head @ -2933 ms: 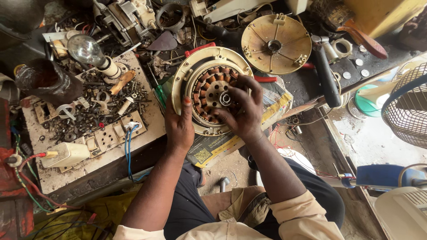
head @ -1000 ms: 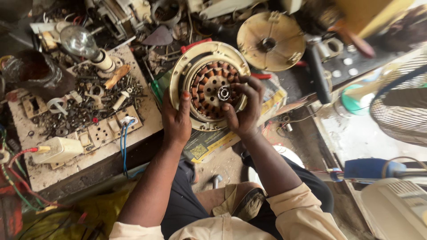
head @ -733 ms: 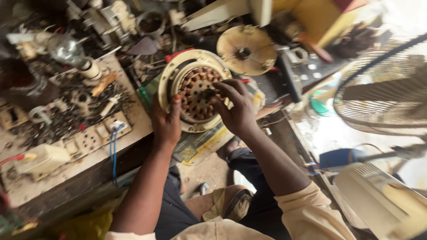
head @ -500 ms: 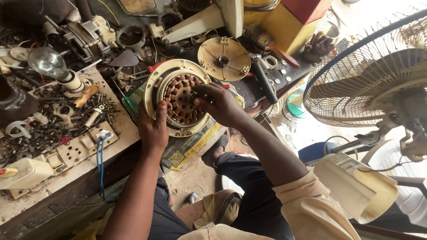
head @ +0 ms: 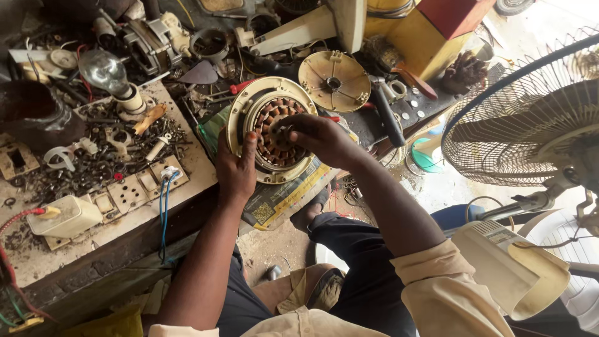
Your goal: The person disassembles a small cylindrical component, likely a bearing, using a screwdriver. They then wipe the component with a cloth and insert it into the center of a larger motor stator assembly. The person continues to adjust and inspect the assembly.
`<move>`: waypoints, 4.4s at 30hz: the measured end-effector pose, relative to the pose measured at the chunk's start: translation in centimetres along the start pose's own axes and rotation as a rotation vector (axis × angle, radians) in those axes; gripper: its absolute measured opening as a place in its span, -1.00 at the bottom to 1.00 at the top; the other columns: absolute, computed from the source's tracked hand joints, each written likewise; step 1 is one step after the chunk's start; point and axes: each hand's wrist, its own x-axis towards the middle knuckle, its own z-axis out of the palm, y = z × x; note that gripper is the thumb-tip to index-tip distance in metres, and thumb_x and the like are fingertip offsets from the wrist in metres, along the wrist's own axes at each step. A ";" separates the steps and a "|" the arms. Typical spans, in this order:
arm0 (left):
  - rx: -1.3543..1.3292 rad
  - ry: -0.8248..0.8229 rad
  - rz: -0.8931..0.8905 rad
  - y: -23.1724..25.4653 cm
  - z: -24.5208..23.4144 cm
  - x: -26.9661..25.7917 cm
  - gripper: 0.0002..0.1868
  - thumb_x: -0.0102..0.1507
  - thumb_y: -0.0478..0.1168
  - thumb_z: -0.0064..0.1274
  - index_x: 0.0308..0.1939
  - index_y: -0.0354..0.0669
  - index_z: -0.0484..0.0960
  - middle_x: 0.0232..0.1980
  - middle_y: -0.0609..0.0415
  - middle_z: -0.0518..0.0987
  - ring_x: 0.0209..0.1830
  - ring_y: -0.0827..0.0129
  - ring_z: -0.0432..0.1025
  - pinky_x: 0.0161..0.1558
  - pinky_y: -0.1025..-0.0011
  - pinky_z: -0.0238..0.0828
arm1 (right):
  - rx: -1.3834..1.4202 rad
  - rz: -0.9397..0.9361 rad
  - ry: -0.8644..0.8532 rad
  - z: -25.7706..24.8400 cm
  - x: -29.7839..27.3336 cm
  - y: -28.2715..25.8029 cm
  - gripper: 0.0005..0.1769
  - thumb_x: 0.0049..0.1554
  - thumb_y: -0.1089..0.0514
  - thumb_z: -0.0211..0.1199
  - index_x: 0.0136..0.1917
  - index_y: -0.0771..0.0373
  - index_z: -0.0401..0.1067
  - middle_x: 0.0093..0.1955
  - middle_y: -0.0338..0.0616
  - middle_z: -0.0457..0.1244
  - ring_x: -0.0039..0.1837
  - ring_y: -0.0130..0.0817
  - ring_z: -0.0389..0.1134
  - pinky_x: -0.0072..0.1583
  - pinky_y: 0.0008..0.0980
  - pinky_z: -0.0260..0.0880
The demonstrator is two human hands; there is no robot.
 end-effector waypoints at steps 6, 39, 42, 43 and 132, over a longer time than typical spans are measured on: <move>-0.033 -0.010 0.004 0.0 0.0 0.0 -0.34 0.44 0.22 -0.05 0.33 -0.28 0.38 0.12 -0.04 0.63 0.12 0.26 0.56 0.12 0.32 0.49 | 0.160 -0.030 -0.097 -0.4 0.3 0.1 -0.52 0.29 0.09 0.20 0.41 0.33 0.32 0.23 -0.05 0.39 0.30 -0.35 0.40 0.37 -0.28 0.45; -0.029 -0.014 0.009 0.5 -0.1 0.1 -0.34 0.44 0.21 -0.06 0.33 -0.31 0.39 0.13 -0.09 0.60 0.12 0.22 0.54 0.13 0.29 0.50 | -0.050 -0.081 -0.053 -0.7 -0.4 -2.4 -0.36 0.17 0.12 0.37 0.46 0.28 0.29 0.18 -0.09 0.41 0.19 -0.36 0.45 0.25 -0.32 0.49; -0.031 -0.016 0.022 0.5 -0.1 0.1 -0.33 0.44 0.22 -0.06 0.34 -0.32 0.39 0.13 -0.11 0.60 0.14 0.20 0.54 0.16 0.28 0.48 | -0.506 -0.050 0.109 -0.1 -2.0 -4.9 -0.26 0.05 0.07 0.47 0.45 0.16 0.30 0.13 -0.06 0.40 0.05 -0.27 0.49 0.12 -0.27 0.52; -0.037 -0.018 0.020 0.5 -0.2 0.1 -0.32 0.44 0.22 -0.06 0.34 -0.32 0.39 0.13 -0.11 0.61 0.14 0.19 0.54 0.17 0.27 0.48 | -0.545 -0.113 0.167 0.6 -2.6 -5.3 -0.27 0.04 0.07 0.47 0.44 0.15 0.32 0.20 -0.05 0.36 0.08 -0.25 0.48 0.13 -0.25 0.51; -0.024 -0.027 0.167 -3.7 0.3 0.9 -0.11 0.38 0.42 0.00 0.43 -0.28 0.31 0.31 -0.16 0.54 0.34 0.08 0.51 0.37 0.21 0.47 | -0.830 -0.022 0.217 3.2 -20.0 -7.0 -0.21 0.05 -0.10 0.50 0.43 0.22 0.31 0.04 -0.01 0.39 -0.01 -0.11 0.48 -0.02 -0.14 0.47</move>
